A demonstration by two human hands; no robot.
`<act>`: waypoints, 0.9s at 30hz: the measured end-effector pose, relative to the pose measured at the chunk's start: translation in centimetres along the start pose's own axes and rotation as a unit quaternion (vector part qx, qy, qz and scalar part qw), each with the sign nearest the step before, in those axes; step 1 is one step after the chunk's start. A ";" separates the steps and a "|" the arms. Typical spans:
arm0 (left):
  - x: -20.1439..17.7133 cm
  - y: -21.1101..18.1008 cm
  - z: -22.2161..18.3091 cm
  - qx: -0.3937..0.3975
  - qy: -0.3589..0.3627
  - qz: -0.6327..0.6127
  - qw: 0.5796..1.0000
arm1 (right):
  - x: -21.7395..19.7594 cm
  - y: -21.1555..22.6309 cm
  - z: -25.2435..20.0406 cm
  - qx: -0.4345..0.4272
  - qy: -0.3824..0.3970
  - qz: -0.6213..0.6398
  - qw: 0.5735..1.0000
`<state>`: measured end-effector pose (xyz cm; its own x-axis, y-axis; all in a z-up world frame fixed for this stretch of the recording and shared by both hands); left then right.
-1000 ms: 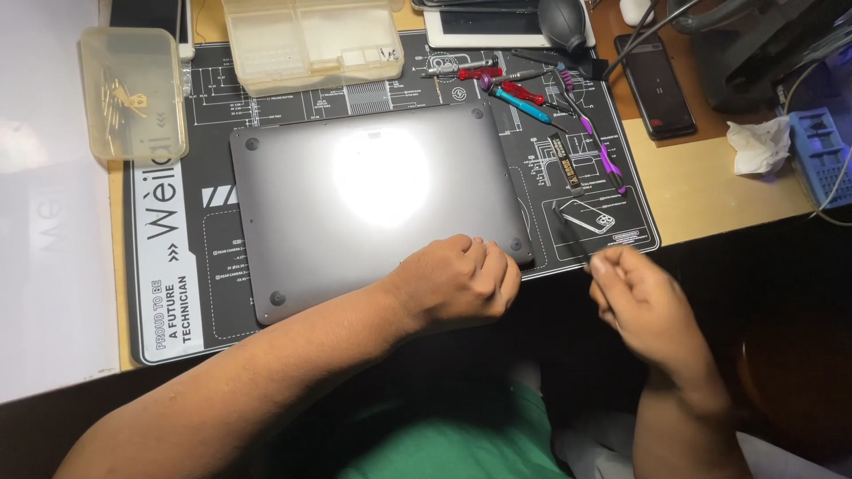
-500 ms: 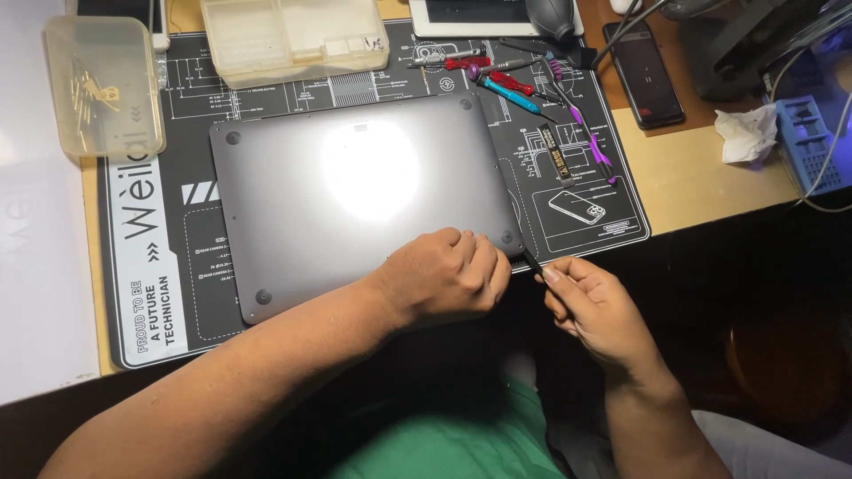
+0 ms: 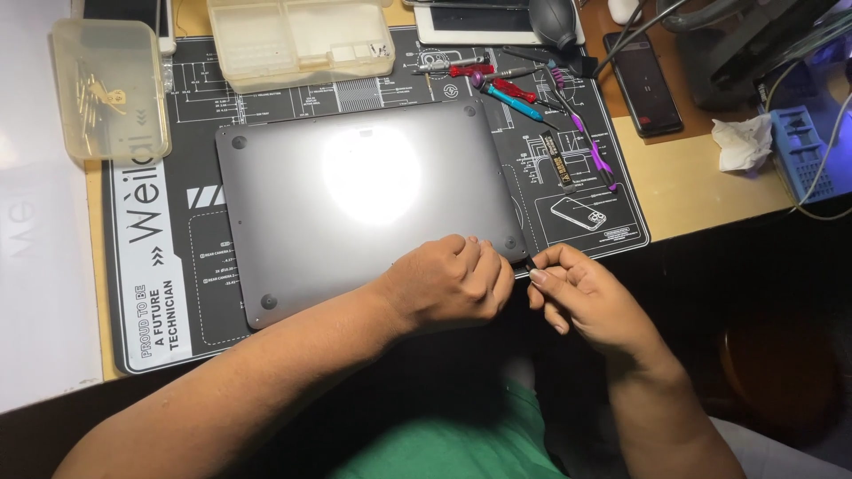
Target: Removing the back cover of a laptop using prying tools and hands to release internal clips.
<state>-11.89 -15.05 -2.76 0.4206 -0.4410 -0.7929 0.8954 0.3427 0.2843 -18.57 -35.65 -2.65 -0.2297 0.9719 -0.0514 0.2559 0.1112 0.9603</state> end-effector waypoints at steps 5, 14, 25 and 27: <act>0.1 -0.1 0.0 -0.005 -0.006 0.001 1.000 | 0.0 1.1 0.7 0.020 -0.014 -0.023 0.999; -0.4 0.3 0.2 -0.002 -0.006 -0.007 1.000 | 0.9 1.7 0.5 0.005 -0.104 -0.254 0.962; -5.9 3.2 -2.8 -0.169 0.046 -0.015 0.984 | 2.6 1.3 0.2 -0.010 -0.089 -0.179 0.980; -6.6 4.1 -3.8 -0.210 0.099 -0.060 0.971 | 2.7 1.0 0.4 -0.027 -0.107 -0.112 0.988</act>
<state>-11.59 -7.61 1.59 0.2431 -0.3442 -0.9069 0.7802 0.6249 -0.0281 -18.56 -32.83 -1.97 -0.0699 0.9464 -0.3154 0.1694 0.3228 0.9312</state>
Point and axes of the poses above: each hand's wrist, its own z-axis towards the middle knuckle, its own x-axis out of the palm, y = z × x, the point moved 2 cm from there along z, towards the middle knuckle, and after that the axes turned 8 degrees about y, right-handed, at the moved point
